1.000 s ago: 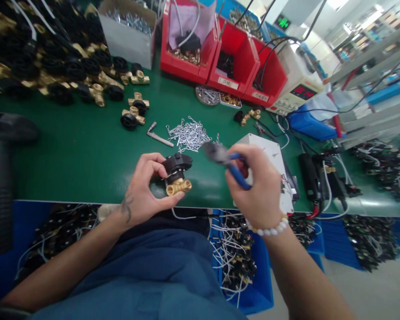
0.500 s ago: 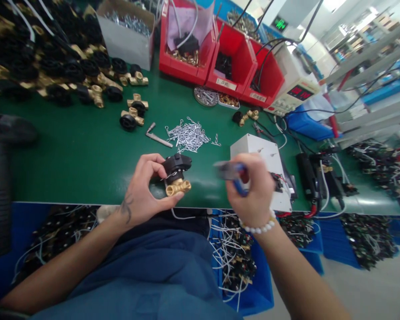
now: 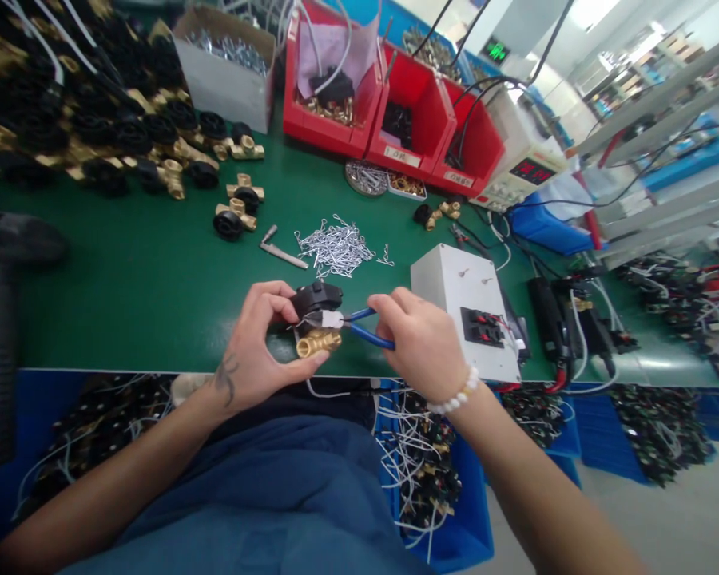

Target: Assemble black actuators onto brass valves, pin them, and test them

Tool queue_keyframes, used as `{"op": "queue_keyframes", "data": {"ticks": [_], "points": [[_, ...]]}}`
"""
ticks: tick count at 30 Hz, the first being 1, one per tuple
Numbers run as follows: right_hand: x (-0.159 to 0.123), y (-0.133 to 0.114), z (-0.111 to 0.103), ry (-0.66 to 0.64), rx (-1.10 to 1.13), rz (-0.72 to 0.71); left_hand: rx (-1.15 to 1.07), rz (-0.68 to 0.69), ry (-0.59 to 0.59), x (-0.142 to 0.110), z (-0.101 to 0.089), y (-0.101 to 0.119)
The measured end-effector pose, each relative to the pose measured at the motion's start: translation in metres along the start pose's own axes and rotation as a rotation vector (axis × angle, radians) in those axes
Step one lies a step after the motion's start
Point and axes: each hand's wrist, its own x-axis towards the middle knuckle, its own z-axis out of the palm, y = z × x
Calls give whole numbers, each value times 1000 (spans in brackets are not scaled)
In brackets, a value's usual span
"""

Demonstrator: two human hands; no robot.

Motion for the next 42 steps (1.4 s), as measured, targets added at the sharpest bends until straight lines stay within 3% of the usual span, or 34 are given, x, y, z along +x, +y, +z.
{"op": "queue_keyframes", "data": {"ticks": [3, 5, 8, 10, 11, 14, 15, 16, 20, 25, 29, 34, 42], "points": [[-1, -1, -2, 288, 0, 167, -9, 9, -7, 0, 0, 0], [-2, -4, 1, 353, 23, 185, -7, 17, 0, 0, 1, 0], [1, -7, 4, 72, 46, 46, 9, 33, 7, 0, 2, 0], [3, -7, 2, -25, 39, 12, 16, 38, 7, -1, 2, 0], [3, -6, 0, 2, 39, 34, 15, 37, 7, -1, 2, 0], [-1, -4, -2, 322, 73, 180, -2, 35, 5, -1, 2, 0], [-3, -4, -1, 363, 87, 192, -6, 36, 6, -1, 2, 0], [-5, -5, 2, 339, 94, 173, -8, 37, 7, -1, 2, 0], [-5, -11, 9, -70, 174, 61, -6, 34, 2, -1, 3, -1], [7, -21, 3, -38, 598, 298, -4, 42, -15, -1, 1, 0], [18, -30, 8, -89, 817, 328, 55, 74, -33, -1, 1, 1], [27, -36, 17, -85, 797, 363, 102, 157, -1, -2, 5, -1], [27, -43, 27, 24, 651, 365, 131, 188, 26, -3, 6, -2]]}}
